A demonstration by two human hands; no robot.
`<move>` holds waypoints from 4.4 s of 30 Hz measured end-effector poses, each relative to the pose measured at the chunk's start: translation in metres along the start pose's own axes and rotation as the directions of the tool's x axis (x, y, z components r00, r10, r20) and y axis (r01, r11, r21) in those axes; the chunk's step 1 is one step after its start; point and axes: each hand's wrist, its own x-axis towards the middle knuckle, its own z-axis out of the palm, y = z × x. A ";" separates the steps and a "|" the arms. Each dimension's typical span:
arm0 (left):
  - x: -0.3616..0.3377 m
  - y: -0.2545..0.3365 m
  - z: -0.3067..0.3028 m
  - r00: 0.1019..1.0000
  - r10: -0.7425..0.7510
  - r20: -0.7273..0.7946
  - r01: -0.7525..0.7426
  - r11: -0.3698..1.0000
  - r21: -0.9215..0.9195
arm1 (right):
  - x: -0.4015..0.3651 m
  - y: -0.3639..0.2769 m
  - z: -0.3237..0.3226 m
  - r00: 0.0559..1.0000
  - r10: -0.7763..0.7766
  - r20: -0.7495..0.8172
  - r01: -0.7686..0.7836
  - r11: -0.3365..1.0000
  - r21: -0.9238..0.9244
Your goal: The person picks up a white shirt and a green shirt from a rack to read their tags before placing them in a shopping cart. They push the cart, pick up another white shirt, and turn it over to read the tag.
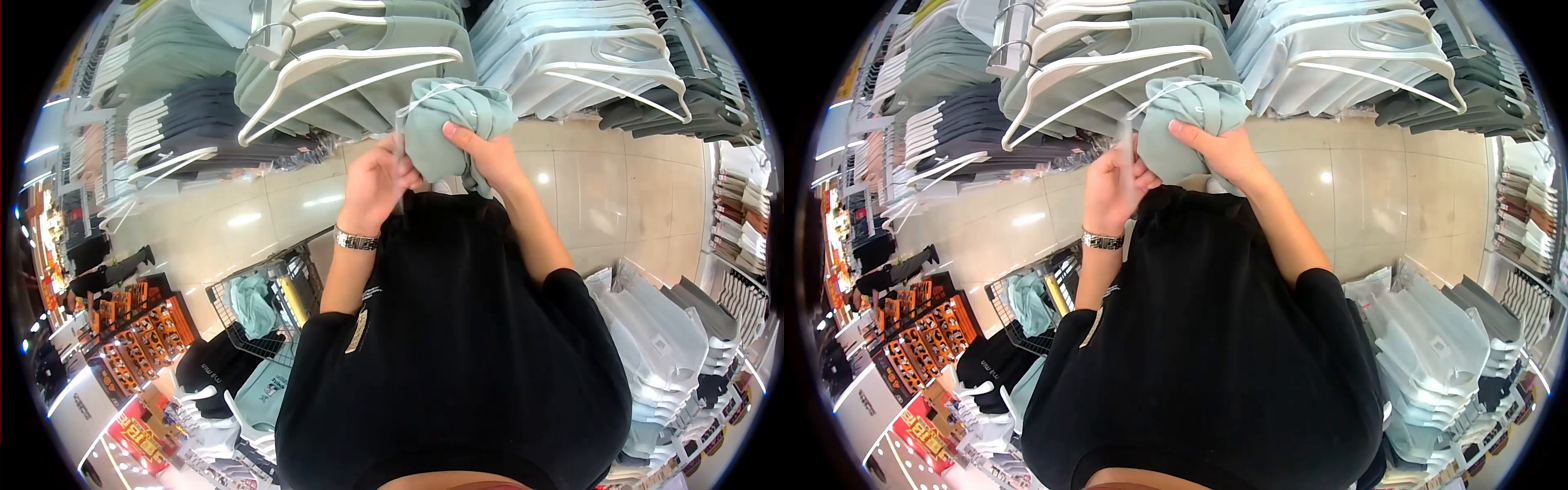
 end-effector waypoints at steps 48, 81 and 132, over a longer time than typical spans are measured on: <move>0.032 -0.002 -0.054 0.992 -0.123 0.031 0.099 0.905 0.413 | 0.006 0.023 -0.025 0.776 -0.109 0.621 0.421 0.823 -0.382; 0.067 -0.032 -0.114 0.998 -0.038 0.044 0.007 0.829 0.559 | 0.002 0.000 -0.070 0.786 0.002 0.618 0.293 0.879 -0.375; -0.048 0.077 -0.059 0.712 0.685 0.153 -0.672 0.603 0.429 | 0.019 -0.062 0.114 0.828 0.093 0.553 -0.438 0.723 0.534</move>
